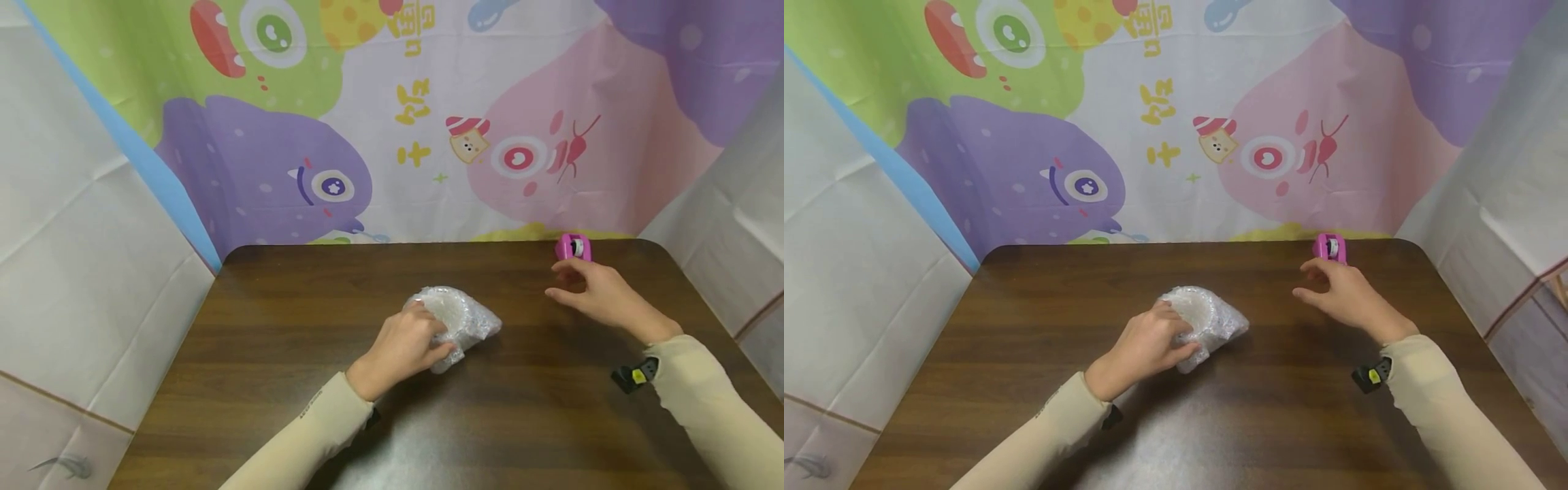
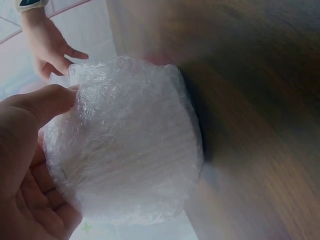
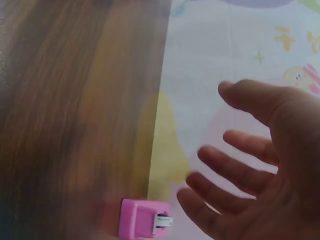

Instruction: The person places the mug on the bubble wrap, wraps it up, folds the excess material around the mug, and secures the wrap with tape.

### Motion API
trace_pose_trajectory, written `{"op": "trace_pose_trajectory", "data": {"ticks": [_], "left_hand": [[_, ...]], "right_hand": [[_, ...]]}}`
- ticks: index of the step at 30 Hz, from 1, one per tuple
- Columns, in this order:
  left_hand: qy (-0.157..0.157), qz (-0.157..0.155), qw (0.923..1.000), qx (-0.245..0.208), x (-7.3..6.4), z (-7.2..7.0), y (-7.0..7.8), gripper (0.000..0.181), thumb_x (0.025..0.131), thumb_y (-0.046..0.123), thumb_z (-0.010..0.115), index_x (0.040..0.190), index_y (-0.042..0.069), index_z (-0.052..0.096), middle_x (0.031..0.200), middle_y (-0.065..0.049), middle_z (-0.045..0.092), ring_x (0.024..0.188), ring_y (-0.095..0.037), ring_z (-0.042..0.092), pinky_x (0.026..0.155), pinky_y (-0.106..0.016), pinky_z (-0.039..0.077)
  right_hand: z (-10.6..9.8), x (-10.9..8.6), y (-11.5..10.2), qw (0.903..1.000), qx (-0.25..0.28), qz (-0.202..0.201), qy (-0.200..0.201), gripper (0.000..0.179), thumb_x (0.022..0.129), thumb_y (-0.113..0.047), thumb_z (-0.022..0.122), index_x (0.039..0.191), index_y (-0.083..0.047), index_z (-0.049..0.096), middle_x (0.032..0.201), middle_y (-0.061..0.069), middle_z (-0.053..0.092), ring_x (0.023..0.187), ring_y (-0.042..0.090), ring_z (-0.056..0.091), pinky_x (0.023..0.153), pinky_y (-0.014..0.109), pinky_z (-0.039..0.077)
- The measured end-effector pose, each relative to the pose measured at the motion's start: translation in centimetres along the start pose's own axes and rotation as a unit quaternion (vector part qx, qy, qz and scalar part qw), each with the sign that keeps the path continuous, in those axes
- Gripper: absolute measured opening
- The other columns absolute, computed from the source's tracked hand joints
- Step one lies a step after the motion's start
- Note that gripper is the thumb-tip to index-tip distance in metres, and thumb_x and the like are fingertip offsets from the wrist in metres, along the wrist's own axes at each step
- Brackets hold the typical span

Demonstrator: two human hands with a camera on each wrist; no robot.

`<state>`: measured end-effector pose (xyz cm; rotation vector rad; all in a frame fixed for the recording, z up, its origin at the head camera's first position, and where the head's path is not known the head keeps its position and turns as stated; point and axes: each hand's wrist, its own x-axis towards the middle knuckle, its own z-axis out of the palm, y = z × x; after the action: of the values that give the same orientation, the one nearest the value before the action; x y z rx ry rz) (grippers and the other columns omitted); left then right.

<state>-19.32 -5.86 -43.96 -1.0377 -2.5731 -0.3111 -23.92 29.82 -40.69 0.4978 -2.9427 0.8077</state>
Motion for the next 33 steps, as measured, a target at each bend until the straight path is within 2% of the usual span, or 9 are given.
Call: {"op": "trace_pose_trajectory", "data": {"ticks": [7,14,21,29,31,33], "left_hand": [[-0.003,-0.005,1.0000,-0.006,0.0,-0.1,0.1,0.020,0.086,0.038,0.081,0.082,0.020,0.077,0.077,0.008,0.069,0.078,-0.013,0.059,0.060,-0.028,0.057],[-0.013,-0.013,0.9998,-0.011,0.0,-0.2,0.3,0.020,0.086,0.038,0.081,0.081,0.020,0.077,0.075,0.007,0.068,0.078,-0.013,0.058,0.058,-0.028,0.056],[-0.014,-0.017,0.9997,-0.007,0.0,-0.2,0.2,0.019,0.086,0.039,0.081,0.083,0.021,0.078,0.077,0.008,0.070,0.080,-0.014,0.060,0.061,-0.029,0.057],[-0.018,-0.018,0.9996,-0.014,0.0,-0.4,0.1,0.020,0.085,0.039,0.082,0.083,0.020,0.078,0.079,0.007,0.071,0.082,-0.016,0.062,0.063,-0.031,0.059],[-0.019,-0.017,0.9995,-0.015,0.0,-0.4,0.1,0.020,0.085,0.039,0.082,0.083,0.020,0.078,0.079,0.007,0.071,0.083,-0.016,0.063,0.064,-0.032,0.059],[-0.020,-0.017,0.9995,-0.017,0.1,-0.4,0.1,0.020,0.086,0.039,0.082,0.083,0.020,0.078,0.079,0.007,0.071,0.083,-0.016,0.063,0.064,-0.032,0.059]], "right_hand": [[0.1,0.4,1.5,0.9972,-0.007,0.052,0.053,0.067,0.093,-0.034,0.076,0.139,0.009,0.050,0.127,0.039,0.057,0.114,0.054,0.058,0.093,0.067,0.048],[-0.2,0.2,3.5,0.9913,0.018,0.116,0.061,0.088,0.093,-0.040,0.073,0.149,0.014,0.031,0.131,0.042,0.048,0.116,0.055,0.050,0.094,0.070,0.043],[-0.5,0.4,4.3,0.9783,0.047,0.200,0.024,0.099,0.096,-0.054,0.065,0.155,0.012,0.020,0.140,0.044,0.043,0.126,0.060,0.046,0.100,0.072,0.040],[-0.5,1.1,5.9,0.9716,0.028,0.234,-0.026,0.109,0.095,-0.060,0.062,0.154,0.017,0.014,0.152,0.048,0.025,0.139,0.065,0.028,0.109,0.075,0.031],[-0.6,1.3,6.2,0.9700,0.030,0.239,-0.032,0.106,0.096,-0.058,0.062,0.153,0.019,0.015,0.151,0.049,0.026,0.138,0.065,0.030,0.110,0.074,0.031],[-0.8,1.5,6.4,0.9676,0.039,0.246,-0.041,0.105,0.097,-0.057,0.061,0.152,0.019,0.015,0.147,0.049,0.031,0.132,0.062,0.042,0.107,0.072,0.036]]}}
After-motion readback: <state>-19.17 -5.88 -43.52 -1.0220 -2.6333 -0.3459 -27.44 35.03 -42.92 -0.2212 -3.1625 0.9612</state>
